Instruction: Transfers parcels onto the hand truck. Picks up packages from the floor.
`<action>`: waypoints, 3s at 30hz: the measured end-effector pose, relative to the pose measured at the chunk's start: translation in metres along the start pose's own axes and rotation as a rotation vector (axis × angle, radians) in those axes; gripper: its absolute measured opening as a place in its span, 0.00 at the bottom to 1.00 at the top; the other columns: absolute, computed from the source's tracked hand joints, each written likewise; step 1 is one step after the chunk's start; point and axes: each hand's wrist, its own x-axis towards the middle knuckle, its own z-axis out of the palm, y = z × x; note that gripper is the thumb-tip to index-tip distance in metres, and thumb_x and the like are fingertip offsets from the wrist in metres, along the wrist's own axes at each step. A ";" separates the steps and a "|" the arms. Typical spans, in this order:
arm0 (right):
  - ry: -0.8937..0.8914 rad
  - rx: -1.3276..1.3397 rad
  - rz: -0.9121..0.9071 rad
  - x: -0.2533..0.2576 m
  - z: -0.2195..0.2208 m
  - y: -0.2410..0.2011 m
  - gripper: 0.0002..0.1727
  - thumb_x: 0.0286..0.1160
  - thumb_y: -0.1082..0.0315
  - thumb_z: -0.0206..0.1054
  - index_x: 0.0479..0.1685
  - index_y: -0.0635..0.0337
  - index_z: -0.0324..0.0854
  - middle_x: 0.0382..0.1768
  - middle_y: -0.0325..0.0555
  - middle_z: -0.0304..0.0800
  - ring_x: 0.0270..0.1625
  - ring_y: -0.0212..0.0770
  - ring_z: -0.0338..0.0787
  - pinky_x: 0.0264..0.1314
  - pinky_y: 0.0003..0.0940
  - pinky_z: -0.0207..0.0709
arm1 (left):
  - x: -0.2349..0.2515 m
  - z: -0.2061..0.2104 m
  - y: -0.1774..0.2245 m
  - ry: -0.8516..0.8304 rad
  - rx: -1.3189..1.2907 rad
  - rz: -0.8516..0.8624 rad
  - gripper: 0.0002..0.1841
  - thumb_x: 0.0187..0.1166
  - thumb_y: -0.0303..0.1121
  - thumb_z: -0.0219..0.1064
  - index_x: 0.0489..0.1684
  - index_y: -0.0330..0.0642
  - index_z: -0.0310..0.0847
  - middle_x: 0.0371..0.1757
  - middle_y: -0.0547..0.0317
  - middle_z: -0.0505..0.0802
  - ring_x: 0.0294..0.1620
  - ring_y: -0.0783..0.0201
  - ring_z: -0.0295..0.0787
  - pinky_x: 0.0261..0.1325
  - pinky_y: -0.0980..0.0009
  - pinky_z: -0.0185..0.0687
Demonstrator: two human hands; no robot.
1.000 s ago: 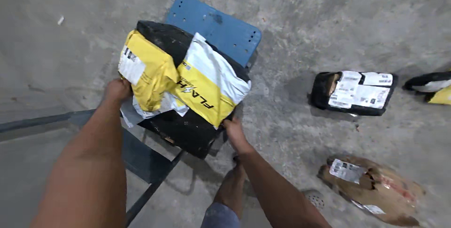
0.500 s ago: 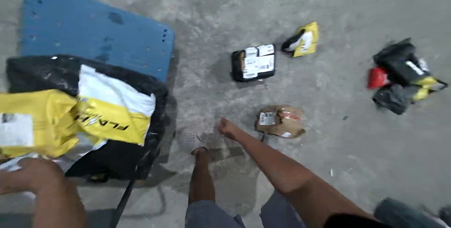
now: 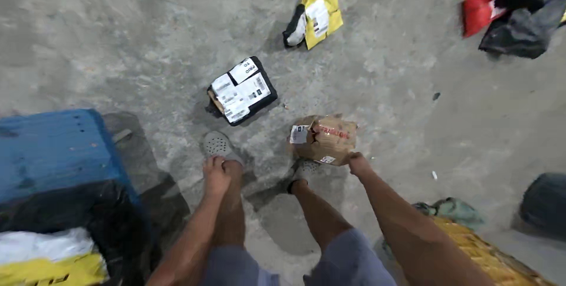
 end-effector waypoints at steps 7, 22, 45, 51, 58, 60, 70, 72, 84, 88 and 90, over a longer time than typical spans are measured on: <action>0.221 0.295 0.136 0.115 -0.032 0.058 0.41 0.81 0.54 0.68 0.87 0.68 0.57 0.77 0.71 0.72 0.78 0.65 0.75 0.76 0.64 0.69 | 0.117 0.128 0.187 -0.469 -0.190 0.156 0.21 0.89 0.47 0.57 0.65 0.41 0.84 0.67 0.47 0.89 0.68 0.54 0.86 0.75 0.53 0.79; -0.022 0.505 -0.023 0.195 0.006 0.095 0.20 0.89 0.61 0.58 0.68 0.68 0.76 0.54 0.60 0.87 0.51 0.48 0.90 0.56 0.48 0.85 | 0.082 0.247 0.278 -0.278 -0.161 0.058 0.24 0.86 0.49 0.63 0.72 0.45 0.81 0.63 0.46 0.91 0.63 0.46 0.89 0.67 0.41 0.82; -0.316 0.775 -0.036 0.133 0.135 -0.031 0.24 0.90 0.45 0.46 0.56 0.55 0.76 0.36 0.39 0.82 0.33 0.34 0.83 0.35 0.35 0.81 | 0.004 0.070 0.152 -0.174 -0.351 -0.163 0.20 0.81 0.46 0.70 0.63 0.44 0.84 0.52 0.55 0.94 0.54 0.63 0.92 0.64 0.58 0.87; -0.333 0.572 -0.122 -0.025 0.186 -0.125 0.26 0.91 0.43 0.41 0.51 0.53 0.76 0.32 0.37 0.81 0.30 0.33 0.83 0.32 0.36 0.81 | -0.046 -0.058 0.039 -0.078 -0.449 -0.221 0.20 0.82 0.46 0.68 0.60 0.39 0.86 0.56 0.48 0.92 0.60 0.57 0.89 0.69 0.53 0.82; -0.528 0.546 -0.237 -0.219 0.305 -0.259 0.27 0.93 0.45 0.39 0.51 0.56 0.76 0.28 0.42 0.83 0.24 0.37 0.82 0.26 0.37 0.80 | -0.095 -0.258 -0.112 0.130 -0.500 -0.287 0.15 0.81 0.42 0.71 0.57 0.42 0.87 0.50 0.52 0.93 0.50 0.59 0.91 0.59 0.51 0.87; -0.587 0.556 -0.343 -0.269 0.344 -0.299 0.23 0.94 0.51 0.39 0.61 0.56 0.73 0.34 0.42 0.83 0.27 0.34 0.82 0.28 0.34 0.80 | -0.098 -0.315 -0.154 0.193 -0.421 -0.263 0.16 0.81 0.42 0.72 0.57 0.42 0.88 0.49 0.50 0.93 0.50 0.56 0.92 0.58 0.46 0.87; -0.830 0.658 -0.460 -0.407 0.541 -0.432 0.27 0.92 0.44 0.37 0.62 0.52 0.73 0.41 0.43 0.84 0.36 0.38 0.84 0.37 0.39 0.81 | -0.046 -0.515 -0.367 0.336 -0.347 -0.280 0.17 0.80 0.39 0.72 0.60 0.39 0.86 0.53 0.42 0.91 0.53 0.48 0.89 0.62 0.40 0.81; -0.851 0.595 -0.459 -0.410 0.571 -0.440 0.29 0.92 0.44 0.36 0.71 0.55 0.70 0.54 0.49 0.85 0.51 0.45 0.86 0.52 0.47 0.82 | -0.031 -0.517 -0.405 0.317 -0.323 -0.389 0.20 0.79 0.40 0.72 0.63 0.39 0.85 0.58 0.37 0.90 0.60 0.42 0.88 0.67 0.34 0.76; -0.901 -0.204 -0.780 -0.369 0.521 -0.431 0.28 0.93 0.50 0.48 0.84 0.55 0.65 0.74 0.49 0.81 0.74 0.44 0.82 0.75 0.47 0.77 | -0.032 -0.414 -0.490 0.771 -0.416 -0.658 0.37 0.79 0.45 0.66 0.88 0.40 0.61 0.80 0.36 0.75 0.81 0.40 0.73 0.82 0.41 0.68; -0.807 -0.246 -0.620 -0.298 0.405 -0.382 0.24 0.92 0.59 0.52 0.78 0.63 0.72 0.64 0.54 0.87 0.62 0.44 0.90 0.64 0.42 0.84 | -0.034 -0.401 -0.439 0.901 -0.398 -0.726 0.39 0.79 0.41 0.65 0.92 0.42 0.56 0.88 0.37 0.68 0.88 0.40 0.63 0.87 0.42 0.60; -0.803 -0.318 -0.535 -0.269 0.351 -0.358 0.23 0.93 0.62 0.48 0.76 0.65 0.72 0.63 0.55 0.88 0.60 0.44 0.91 0.64 0.43 0.84 | -0.049 -0.379 -0.389 1.017 -0.245 -0.651 0.36 0.81 0.45 0.62 0.90 0.43 0.61 0.89 0.39 0.66 0.90 0.41 0.58 0.90 0.43 0.51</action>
